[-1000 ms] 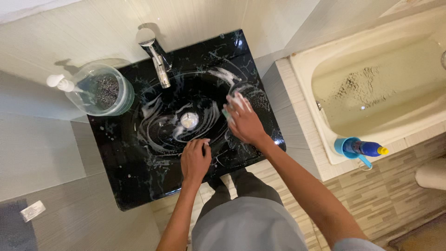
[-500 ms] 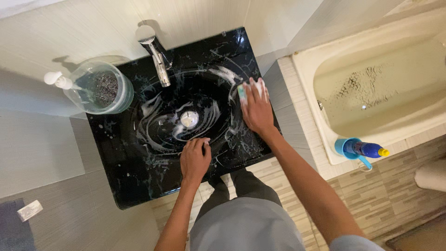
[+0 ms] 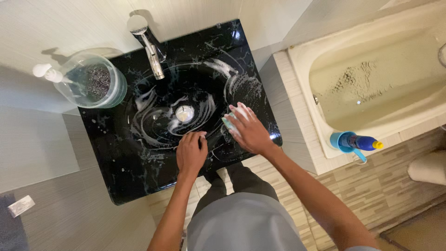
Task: The person scrubs the surface and bowl of a black bathroom sink with a sponge, moving soapy foam around different areas by hand.
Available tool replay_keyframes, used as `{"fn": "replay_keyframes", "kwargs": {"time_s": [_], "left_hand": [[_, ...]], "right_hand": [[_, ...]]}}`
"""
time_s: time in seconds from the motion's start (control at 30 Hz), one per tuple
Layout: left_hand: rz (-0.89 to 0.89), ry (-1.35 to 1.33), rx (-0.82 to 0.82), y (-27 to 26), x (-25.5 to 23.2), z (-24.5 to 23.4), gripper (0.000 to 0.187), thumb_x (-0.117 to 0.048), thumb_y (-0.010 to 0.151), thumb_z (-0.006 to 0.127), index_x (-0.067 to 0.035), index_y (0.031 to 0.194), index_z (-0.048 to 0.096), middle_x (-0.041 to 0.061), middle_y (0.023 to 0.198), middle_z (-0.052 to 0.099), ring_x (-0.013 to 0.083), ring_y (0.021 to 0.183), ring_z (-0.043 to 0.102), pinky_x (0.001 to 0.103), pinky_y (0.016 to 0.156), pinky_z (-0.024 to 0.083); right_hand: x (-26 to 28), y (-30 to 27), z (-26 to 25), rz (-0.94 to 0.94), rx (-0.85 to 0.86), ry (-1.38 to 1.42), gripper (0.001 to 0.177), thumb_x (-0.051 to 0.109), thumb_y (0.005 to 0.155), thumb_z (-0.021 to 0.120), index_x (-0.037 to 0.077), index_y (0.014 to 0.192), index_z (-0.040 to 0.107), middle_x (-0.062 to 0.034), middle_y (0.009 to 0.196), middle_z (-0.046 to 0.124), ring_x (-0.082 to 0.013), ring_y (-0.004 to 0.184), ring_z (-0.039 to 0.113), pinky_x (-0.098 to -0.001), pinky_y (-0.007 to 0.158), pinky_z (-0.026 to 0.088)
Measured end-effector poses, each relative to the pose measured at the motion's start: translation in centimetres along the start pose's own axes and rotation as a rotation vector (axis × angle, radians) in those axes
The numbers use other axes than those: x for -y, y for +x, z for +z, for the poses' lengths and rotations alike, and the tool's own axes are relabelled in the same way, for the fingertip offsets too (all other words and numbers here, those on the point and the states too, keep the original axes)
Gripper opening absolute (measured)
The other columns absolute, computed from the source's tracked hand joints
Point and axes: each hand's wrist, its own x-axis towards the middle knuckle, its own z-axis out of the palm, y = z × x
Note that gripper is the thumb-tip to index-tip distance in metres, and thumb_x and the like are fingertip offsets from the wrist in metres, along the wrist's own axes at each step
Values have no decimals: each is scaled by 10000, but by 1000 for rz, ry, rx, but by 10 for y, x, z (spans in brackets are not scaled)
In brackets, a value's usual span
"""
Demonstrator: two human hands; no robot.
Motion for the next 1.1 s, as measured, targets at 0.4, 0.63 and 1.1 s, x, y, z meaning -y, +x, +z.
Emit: {"fn": "replay_keyframes", "kwargs": {"time_s": [0.4,0.63,1.1], "left_hand": [[9,-35,-54,-4,-5,-4,183,-176,952,622,-80,1032,755,121,1042,733,342,1056,665,451,915,521],[39,-43,-47,-6,-1,-6,185,-177,951,623,-70,1034,750,124,1052,732,345,1066,657,454,922,511],[78,-20,-15,-12,11,3,208,-192,1000,603,-65,1075,749,124,1056,723,342,1068,653,472,958,495]], "right_hand": [[-8,11,5,445,-286,-43,512,260,1087,338,38,1544,401,-273,1621,327,-496,1516,209,-603,1229,171],[5,-39,-8,25,-42,75,499,307,1085,347,78,1522,425,-217,1619,363,-443,1537,259,-556,1256,204],[29,-10,40,391,-238,-107,506,258,1132,304,16,1571,371,-268,1646,306,-483,1538,223,-610,1248,180]]}}
